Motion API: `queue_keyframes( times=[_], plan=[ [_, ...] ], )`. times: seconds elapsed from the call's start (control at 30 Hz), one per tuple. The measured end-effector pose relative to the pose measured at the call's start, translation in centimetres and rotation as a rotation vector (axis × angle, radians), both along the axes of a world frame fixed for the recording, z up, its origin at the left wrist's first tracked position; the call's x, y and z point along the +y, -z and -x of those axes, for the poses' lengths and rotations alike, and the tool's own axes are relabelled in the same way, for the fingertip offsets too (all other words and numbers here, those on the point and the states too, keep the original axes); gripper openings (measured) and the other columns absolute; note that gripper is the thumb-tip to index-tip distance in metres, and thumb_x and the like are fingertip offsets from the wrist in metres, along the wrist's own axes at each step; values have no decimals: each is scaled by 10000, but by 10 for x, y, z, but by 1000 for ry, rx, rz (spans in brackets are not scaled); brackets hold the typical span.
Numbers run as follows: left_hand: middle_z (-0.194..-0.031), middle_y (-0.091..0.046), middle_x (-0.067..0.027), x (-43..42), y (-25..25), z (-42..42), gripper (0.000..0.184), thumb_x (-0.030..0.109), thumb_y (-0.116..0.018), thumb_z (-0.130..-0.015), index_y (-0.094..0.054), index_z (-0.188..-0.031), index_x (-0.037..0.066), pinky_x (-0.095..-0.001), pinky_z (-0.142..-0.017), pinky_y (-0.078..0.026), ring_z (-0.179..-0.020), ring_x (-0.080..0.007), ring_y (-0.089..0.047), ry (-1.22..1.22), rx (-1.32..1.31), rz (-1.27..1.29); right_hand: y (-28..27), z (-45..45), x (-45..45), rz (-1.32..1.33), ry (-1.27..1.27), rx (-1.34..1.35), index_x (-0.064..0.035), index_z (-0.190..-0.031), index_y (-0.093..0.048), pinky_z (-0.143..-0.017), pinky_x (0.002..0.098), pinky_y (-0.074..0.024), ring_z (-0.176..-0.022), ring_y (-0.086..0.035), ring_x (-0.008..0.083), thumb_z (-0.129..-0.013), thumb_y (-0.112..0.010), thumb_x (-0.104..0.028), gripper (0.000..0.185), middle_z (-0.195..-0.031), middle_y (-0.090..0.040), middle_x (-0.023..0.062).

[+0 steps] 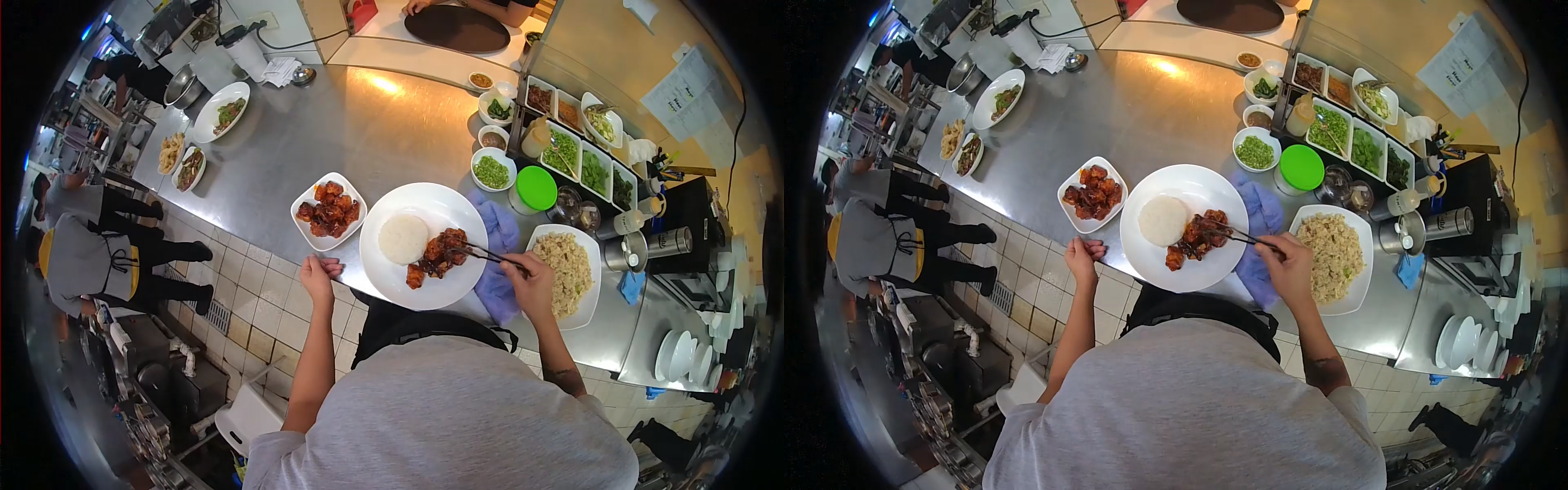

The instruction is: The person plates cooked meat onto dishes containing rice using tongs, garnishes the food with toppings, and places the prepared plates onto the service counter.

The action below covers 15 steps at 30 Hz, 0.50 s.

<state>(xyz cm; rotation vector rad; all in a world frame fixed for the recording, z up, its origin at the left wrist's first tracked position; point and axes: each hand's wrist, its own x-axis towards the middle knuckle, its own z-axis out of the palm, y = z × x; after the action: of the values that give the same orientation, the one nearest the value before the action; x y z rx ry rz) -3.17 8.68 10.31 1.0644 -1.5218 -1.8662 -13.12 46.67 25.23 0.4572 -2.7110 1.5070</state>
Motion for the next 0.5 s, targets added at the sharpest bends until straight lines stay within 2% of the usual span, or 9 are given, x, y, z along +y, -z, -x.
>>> queue_keyframes(
  times=[0.07,0.17,0.27,0.43,0.5],
  plan=[
    [-693,-618,-161,-2,2,-1,309,225,-365,-957,-480,-789,-7,-246,-440,-496,-491,-174,-587,5,4,-6,19,3,5,87,114,-115,-8,-852,-672,-492,253,-385,-523,-487,108,-751,-693,-81,127,-618,-531,53],
    [-698,-620,-160,-1,2,0,304,231,-370,-957,-482,-798,-2,-246,-440,-495,-497,-175,-589,12,7,-15,37,7,11,129,143,-106,-1,-850,-672,-484,234,-373,-517,-472,96,-754,-689,-65,117,-601,-519,45],
    [-684,-614,-156,-1,1,-1,310,222,-371,-957,-484,-787,-12,-242,-433,-495,-489,-175,-590,2,-8,-7,6,-1,1,-14,36,51,2,-856,-671,-478,222,-362,-522,-464,84,-753,-688,-54,118,-609,-514,38],
    [-696,-611,-159,-1,-1,-1,307,233,-366,-951,-485,-812,-13,-262,-473,-513,-520,-194,-601,8,-6,-12,11,-4,3,66,92,29,1,-857,-669,-479,221,-355,-537,-460,79,-756,-688,-54,117,-619,-505,32],
    [-758,-609,-174,0,-6,0,285,245,-358,-946,-465,-903,-15,-278,-507,-523,-569,-220,-614,29,15,-88,13,-3,5,63,116,21,2,-859,-668,-486,218,-354,-544,-459,78,-761,-685,-59,116,-623,-505,28]
  ],
)
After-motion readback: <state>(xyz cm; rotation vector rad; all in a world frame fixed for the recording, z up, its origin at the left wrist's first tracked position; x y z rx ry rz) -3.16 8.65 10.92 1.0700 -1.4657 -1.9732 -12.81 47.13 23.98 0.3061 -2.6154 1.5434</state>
